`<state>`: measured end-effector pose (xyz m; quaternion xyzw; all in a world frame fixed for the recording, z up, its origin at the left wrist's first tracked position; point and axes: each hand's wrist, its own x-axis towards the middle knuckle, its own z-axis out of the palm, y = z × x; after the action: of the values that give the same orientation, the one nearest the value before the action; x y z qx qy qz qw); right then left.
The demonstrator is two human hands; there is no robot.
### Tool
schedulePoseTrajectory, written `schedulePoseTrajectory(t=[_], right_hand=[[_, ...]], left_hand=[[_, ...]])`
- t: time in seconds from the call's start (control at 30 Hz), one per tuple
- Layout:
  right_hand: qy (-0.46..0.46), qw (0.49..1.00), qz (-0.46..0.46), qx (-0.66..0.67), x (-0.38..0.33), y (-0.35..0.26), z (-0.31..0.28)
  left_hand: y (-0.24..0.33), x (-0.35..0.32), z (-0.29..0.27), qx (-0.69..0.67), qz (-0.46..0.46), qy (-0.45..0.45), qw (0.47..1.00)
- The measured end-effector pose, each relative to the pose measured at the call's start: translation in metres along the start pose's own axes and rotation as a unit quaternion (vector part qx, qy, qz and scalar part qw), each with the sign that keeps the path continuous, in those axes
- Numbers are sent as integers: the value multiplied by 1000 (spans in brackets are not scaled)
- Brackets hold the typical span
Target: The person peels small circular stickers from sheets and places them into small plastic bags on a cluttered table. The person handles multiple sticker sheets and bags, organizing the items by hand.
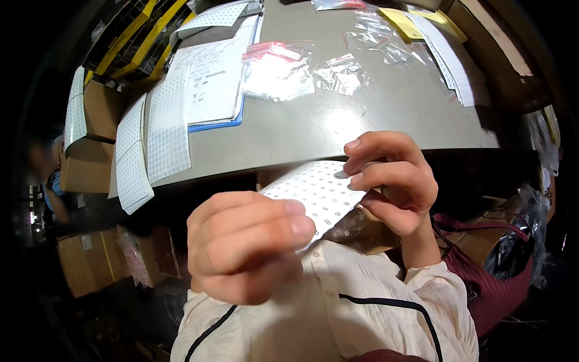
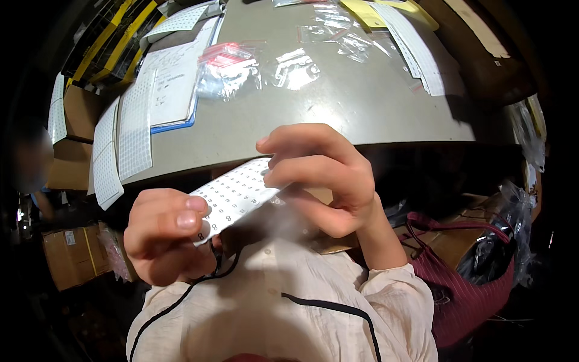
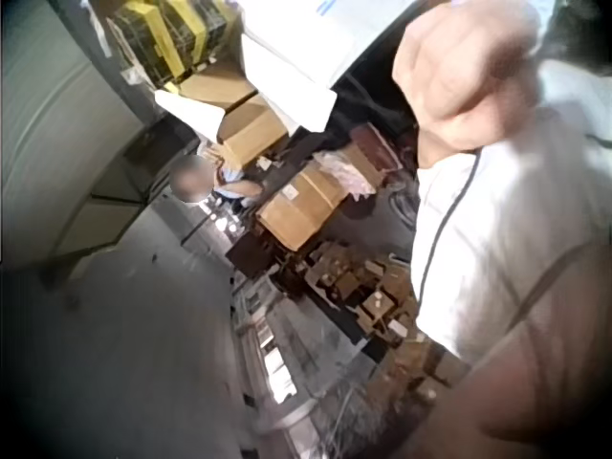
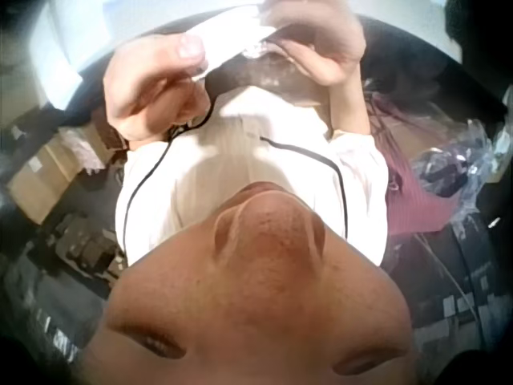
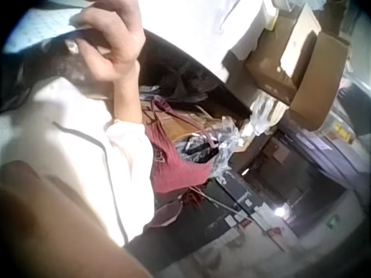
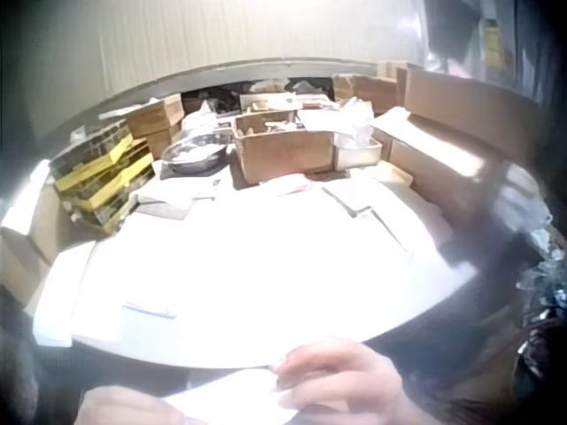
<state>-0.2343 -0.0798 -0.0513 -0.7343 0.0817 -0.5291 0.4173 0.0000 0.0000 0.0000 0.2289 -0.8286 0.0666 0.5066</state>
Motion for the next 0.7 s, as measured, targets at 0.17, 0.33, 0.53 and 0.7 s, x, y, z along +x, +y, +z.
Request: schedulePoseTrajectory(t=[0.17,0.33,0.53,0.7], right_hand=[[-26,999,-5,-39,-5,-10,3],[56,989,134,-25,-12,-18,14],[109,957,261,58,-11,-15,26],[33,962,272,12,-6,-5,24]], left_hand=[[9,-3,-2,-22,16,15,1000],[11,-16,0,-48,-254,98,961],[8,-20,-5,-322,-559,143,751],[3,-29,1,-312,-584,77,746]])
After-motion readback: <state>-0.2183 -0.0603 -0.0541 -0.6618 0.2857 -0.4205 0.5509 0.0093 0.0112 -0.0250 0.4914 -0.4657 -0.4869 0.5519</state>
